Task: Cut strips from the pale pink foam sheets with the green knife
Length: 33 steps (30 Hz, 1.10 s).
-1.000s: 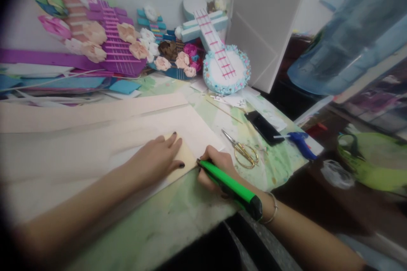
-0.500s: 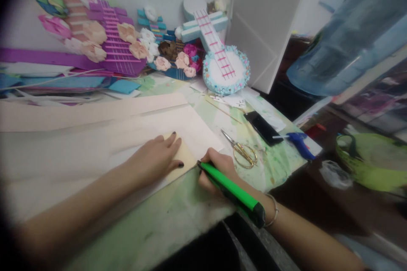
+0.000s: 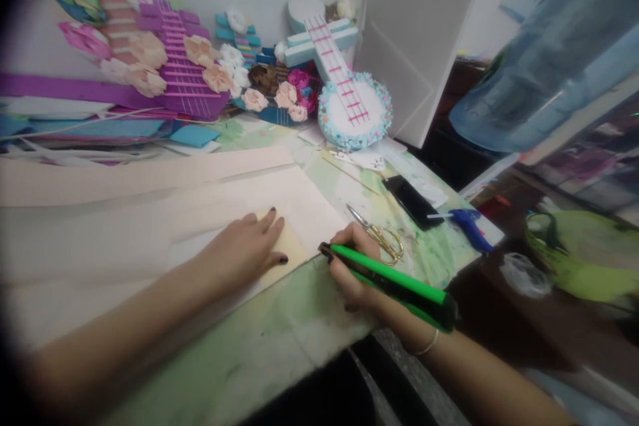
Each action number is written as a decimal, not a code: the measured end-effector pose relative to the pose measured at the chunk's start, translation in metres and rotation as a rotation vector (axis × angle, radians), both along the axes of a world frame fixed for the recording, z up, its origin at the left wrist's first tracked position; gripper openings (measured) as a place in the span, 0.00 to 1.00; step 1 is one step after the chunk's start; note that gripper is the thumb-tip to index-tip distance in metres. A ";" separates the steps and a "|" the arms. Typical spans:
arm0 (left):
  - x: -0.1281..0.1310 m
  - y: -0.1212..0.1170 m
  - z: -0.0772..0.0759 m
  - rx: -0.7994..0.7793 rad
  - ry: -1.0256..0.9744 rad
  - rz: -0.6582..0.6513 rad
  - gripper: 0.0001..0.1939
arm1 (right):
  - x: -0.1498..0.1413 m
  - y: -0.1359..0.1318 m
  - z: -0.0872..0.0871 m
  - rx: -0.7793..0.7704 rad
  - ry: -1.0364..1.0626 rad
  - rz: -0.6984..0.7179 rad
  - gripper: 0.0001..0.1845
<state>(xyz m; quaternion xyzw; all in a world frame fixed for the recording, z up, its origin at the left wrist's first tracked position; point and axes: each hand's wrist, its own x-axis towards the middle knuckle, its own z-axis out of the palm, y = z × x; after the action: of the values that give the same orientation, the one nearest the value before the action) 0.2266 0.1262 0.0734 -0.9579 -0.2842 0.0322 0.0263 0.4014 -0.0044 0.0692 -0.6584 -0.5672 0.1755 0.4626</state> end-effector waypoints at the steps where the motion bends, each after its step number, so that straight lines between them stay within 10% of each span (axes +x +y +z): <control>1: 0.000 0.000 0.000 0.001 0.001 0.003 0.32 | 0.001 0.000 -0.001 -0.003 0.002 0.001 0.08; 8: 0.001 -0.008 -0.004 0.059 0.013 0.028 0.31 | 0.011 0.032 0.012 0.061 -0.069 0.064 0.10; 14: 0.004 -0.016 -0.006 0.133 0.036 -0.013 0.29 | 0.015 0.101 0.033 -0.041 0.399 0.490 0.18; 21: 0.003 -0.028 -0.010 0.272 -0.022 -0.067 0.21 | -0.007 0.169 0.016 -0.184 0.557 0.684 0.14; 33: 0.002 -0.037 -0.024 0.339 -0.295 0.141 0.31 | -0.005 0.177 -0.006 -0.280 0.495 0.714 0.15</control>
<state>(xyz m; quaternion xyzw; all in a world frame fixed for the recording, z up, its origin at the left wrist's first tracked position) 0.2284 0.0895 0.0490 -0.9118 -0.3528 -0.1545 0.1426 0.3966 0.1728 0.0631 -0.4162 -0.6016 0.5511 0.4014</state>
